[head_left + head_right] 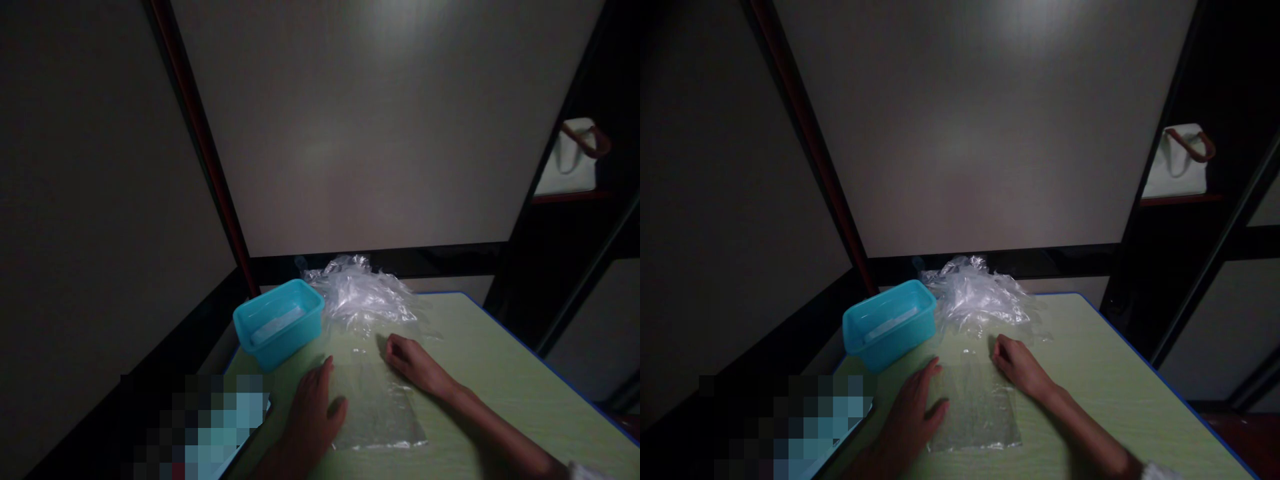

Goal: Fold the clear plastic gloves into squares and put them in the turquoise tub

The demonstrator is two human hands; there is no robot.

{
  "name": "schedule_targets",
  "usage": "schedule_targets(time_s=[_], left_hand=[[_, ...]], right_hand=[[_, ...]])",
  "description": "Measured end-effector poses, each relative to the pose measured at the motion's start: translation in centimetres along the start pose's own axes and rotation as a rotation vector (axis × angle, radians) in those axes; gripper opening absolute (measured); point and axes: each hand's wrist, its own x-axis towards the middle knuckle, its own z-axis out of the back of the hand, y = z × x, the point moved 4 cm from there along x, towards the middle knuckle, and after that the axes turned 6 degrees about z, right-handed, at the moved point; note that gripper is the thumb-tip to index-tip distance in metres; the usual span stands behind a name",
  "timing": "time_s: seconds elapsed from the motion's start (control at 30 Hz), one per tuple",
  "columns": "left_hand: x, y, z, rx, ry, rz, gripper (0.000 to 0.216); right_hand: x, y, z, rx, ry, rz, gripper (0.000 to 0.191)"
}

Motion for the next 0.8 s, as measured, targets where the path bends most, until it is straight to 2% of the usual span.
schedule_targets(time_s=[0.3,0.8], left_hand=[[0.0,-0.1,0.1,0.008,0.021,0.009,0.061],[-0.1,-0.1,-0.1,0.05,0.003,-0.018,0.063]], right_hand=[[-0.1,-0.6,-0.4,0.011,0.042,0.008,0.009],[0.1,0.5,0.1,0.018,0.041,0.048,0.009]])
